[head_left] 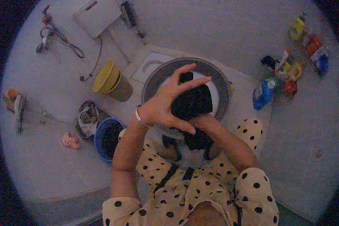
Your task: The person hand-washes clothes by scrubbing and wringing out garments in a basin of soapy water, rubbing clothing with soap, and placing the washed items into a bucket.
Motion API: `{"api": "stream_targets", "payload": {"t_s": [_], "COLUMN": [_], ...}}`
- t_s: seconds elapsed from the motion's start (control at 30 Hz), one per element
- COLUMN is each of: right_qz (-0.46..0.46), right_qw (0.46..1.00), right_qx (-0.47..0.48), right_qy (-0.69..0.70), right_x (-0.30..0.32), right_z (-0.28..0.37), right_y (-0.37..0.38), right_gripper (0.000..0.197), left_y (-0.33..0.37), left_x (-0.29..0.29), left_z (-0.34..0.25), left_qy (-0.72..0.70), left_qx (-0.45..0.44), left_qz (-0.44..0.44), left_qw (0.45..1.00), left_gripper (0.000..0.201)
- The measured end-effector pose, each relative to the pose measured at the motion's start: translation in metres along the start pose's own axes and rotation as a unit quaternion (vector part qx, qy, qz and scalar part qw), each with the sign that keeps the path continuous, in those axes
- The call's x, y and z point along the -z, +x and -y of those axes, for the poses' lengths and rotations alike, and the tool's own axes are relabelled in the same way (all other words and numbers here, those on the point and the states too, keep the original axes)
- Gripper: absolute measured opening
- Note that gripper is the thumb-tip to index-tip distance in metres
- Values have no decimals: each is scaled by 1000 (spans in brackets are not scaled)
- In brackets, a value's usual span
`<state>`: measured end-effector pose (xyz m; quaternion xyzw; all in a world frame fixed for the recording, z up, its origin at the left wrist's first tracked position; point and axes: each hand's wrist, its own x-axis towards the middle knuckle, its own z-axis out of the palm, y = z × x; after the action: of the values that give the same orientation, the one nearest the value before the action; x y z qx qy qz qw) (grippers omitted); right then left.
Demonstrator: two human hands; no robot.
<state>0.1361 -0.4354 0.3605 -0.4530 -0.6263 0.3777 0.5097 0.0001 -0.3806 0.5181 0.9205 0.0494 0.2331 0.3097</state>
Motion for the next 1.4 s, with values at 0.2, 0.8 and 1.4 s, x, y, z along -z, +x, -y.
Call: {"api": "stream_targets", "payload": {"t_s": [0.2,0.8,1.4], "right_qz": [-15,-99,-317], "right_qw": [992,570,908], "right_qx": [72,-199,208], "right_qy": [-104,791,177], "right_x": [-7,-55,5], "right_z": [0,-30,142], "right_y": [-8,-12,111], "right_gripper": [58,33,15], "left_y": [-3,21,3], "left_x": [-27,-28,-11], "left_z": [3,9,7], "left_qy": [138,218,-148], "left_qx": [133,-197,32], "left_qz": [-51,-138,-714], "left_qw": [980,946,684], "left_gripper": [86,29,22]}}
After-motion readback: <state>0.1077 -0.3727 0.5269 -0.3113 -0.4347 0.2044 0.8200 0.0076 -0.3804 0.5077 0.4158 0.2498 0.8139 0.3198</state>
